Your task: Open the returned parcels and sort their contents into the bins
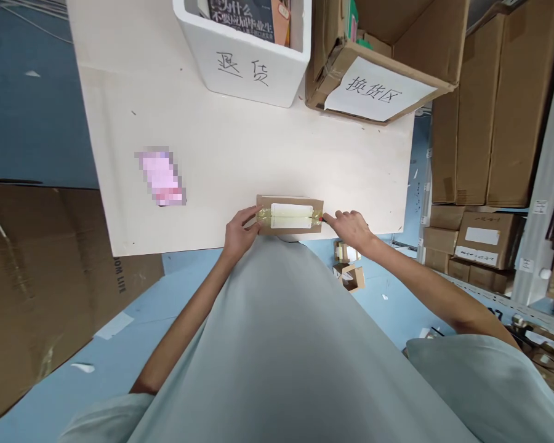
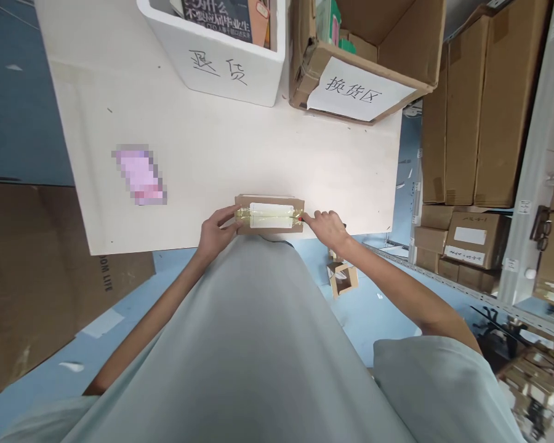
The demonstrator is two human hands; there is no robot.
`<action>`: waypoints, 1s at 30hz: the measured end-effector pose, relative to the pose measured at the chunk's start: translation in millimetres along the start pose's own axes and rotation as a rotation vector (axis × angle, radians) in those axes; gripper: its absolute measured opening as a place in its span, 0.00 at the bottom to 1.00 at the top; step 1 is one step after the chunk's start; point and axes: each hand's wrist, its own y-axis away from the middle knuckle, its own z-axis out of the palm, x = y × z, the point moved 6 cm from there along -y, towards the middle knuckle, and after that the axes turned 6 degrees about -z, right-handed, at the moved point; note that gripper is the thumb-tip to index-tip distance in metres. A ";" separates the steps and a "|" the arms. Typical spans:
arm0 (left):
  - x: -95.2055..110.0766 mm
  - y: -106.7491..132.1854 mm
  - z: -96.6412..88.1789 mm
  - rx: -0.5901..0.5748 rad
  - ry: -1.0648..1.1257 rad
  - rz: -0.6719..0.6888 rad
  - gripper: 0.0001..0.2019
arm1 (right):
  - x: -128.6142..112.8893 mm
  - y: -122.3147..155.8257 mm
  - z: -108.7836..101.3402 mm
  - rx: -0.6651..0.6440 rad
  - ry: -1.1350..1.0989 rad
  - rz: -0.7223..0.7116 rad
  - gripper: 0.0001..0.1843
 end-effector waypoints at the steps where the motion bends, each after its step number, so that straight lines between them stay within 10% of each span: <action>1: 0.4 -0.1 2.7 0.007 0.003 -0.011 0.25 | 5.1 0.5 6.9 0.003 -0.008 -0.005 0.33; 9: 13.9 3.3 13.0 0.094 -0.015 -0.124 0.27 | 21.1 -3.2 25.0 0.042 -0.080 -0.106 0.31; 20: 30.1 -9.5 26.6 0.295 -0.182 -0.103 0.24 | 31.4 -2.9 -4.3 0.034 -0.129 -0.236 0.20; 30: 28.6 -5.1 50.2 0.342 -0.164 -0.125 0.27 | 60.6 1.7 23.3 0.003 -0.167 -0.276 0.24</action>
